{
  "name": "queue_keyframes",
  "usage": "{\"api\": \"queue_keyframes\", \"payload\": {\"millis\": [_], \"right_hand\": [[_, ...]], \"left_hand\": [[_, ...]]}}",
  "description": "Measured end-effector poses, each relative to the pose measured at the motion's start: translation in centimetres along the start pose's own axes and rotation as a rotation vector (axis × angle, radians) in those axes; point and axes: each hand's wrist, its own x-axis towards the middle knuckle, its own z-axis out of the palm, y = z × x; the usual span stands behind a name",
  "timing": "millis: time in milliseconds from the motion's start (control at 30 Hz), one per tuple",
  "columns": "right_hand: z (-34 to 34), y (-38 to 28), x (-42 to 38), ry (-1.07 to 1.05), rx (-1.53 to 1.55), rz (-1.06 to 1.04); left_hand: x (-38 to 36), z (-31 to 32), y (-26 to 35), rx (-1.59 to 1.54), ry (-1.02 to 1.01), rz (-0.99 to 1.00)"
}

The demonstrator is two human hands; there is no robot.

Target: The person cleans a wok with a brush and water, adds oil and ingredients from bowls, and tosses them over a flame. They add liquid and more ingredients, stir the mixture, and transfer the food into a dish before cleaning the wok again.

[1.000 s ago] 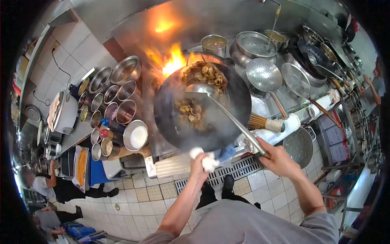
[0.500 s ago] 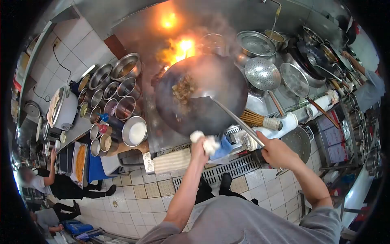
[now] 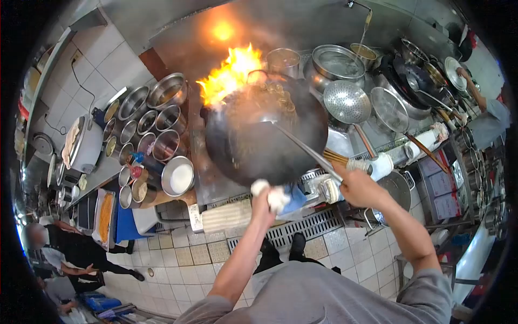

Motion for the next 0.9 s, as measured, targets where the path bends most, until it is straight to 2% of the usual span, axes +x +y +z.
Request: {"api": "queue_keyframes", "payload": {"millis": [100,167,200,233,300,367,433,467,533,567,633,700,767,800,833,900], "right_hand": [[0.2,-0.1,-2.5,0.09,0.113,-0.031],[-0.2,-1.0,-4.8,0.096,0.417,0.031],[-0.2,-0.9,-5.2,0.065,0.459,0.151],[0.2,-0.5,-5.4,0.062,0.462,0.149],[1.8,0.8,-5.3,0.18,0.486,0.12],[1.8,1.5,-5.8,0.153,0.42,0.131],[0.5,0.5,-7.0,0.002,0.472,0.267],[-0.5,-0.1,-7.7,-0.012,0.476,0.268],[-3.3,-0.9,-8.3,-0.158,0.397,0.24],[-4.0,-0.9,-8.3,-0.155,0.395,0.234],[-5.0,-0.7,-8.3,-0.302,0.383,0.233],[-5.0,-1.0,-7.2,-0.359,0.357,0.309],[-3.0,0.7,-4.7,-0.146,0.191,0.039],[-3.1,-0.1,-3.4,-0.147,0.196,0.058],[-2.0,0.3,-2.5,-0.146,0.192,0.053],[0.3,1.7,-0.6,0.054,-0.058,0.005]], "left_hand": [[-0.7,-1.7,0.4,-0.014,-0.151,0.032],[3.8,-0.5,2.0,-0.132,-0.134,-0.051],[6.3,-0.2,2.8,-0.123,-0.188,-0.077],[8.1,0.2,3.8,-0.111,-0.248,-0.101],[8.3,2.6,6.3,-0.058,-0.196,-0.162],[7.8,3.6,7.0,-0.036,-0.212,-0.189],[9.4,2.6,6.6,0.018,-0.197,-0.256],[10.4,1.8,6.3,-0.059,-0.223,-0.295],[6.7,1.9,4.7,-0.151,-0.148,-0.232],[4.1,2.7,4.1,-0.237,-0.09,-0.169],[-1.8,4.5,4.3,-0.194,-0.054,-0.115],[0.5,2.6,3.8,-0.197,-0.244,-0.109],[4.2,3.4,5.3,-0.134,-0.092,-0.233],[5.7,2.7,5.3,-0.139,-0.205,-0.218],[6.0,1.8,4.5,-0.142,-0.207,-0.212],[5.0,-0.3,1.9,-0.181,-0.305,-0.132]]}}
